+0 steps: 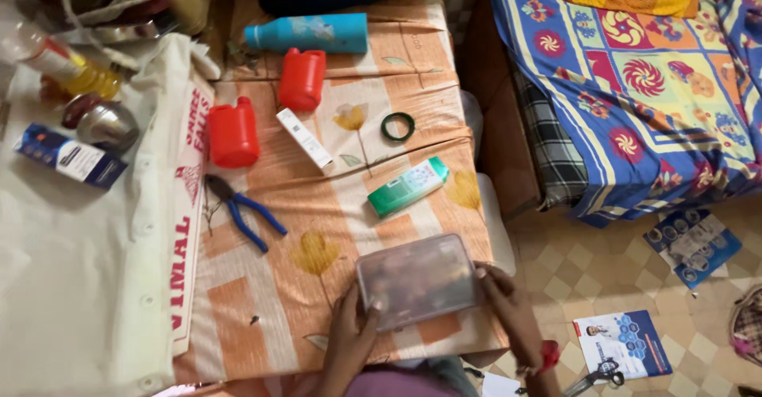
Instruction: The person organizes cosmetic and personal care items by placing them into a plastic container, then picks up a bottle and a small green roll and puts them on a shelf.
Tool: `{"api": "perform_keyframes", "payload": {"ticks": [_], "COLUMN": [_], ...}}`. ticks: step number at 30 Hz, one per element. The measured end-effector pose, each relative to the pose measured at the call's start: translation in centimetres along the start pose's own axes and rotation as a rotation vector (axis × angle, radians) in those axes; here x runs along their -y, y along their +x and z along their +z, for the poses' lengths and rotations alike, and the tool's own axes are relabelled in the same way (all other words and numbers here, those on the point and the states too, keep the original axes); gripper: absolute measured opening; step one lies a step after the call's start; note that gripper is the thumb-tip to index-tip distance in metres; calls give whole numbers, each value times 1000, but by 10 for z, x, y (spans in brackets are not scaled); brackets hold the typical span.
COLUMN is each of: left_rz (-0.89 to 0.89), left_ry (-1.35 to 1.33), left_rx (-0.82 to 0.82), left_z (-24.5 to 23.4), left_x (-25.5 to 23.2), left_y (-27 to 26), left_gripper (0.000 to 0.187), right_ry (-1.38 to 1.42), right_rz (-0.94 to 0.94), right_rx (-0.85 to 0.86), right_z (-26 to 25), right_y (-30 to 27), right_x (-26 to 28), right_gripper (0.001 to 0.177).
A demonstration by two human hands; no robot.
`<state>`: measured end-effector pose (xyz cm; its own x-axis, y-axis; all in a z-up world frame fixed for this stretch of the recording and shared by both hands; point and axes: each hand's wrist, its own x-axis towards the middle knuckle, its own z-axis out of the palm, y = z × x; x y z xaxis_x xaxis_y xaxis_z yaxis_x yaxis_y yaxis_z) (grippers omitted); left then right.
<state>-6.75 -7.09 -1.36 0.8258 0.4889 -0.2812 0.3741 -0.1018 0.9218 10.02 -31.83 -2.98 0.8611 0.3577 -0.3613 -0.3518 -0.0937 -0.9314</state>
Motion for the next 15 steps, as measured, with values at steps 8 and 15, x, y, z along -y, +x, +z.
{"api": "perform_keyframes", "payload": {"ticks": [8, 15], "left_rz": [-296, -261], "left_ry": [-281, -278], "left_rx": [18, 198], "left_z": [22, 124], "left_x": [-57, -162], "left_y": [8, 21], "left_gripper": [80, 84], "right_ry": [149, 246], "right_rz": [27, -37], "right_rx": [-173, -224], "right_z": [-17, -118], "right_y": [-31, -32], "right_x": [4, 33], "right_gripper": [49, 66]}}
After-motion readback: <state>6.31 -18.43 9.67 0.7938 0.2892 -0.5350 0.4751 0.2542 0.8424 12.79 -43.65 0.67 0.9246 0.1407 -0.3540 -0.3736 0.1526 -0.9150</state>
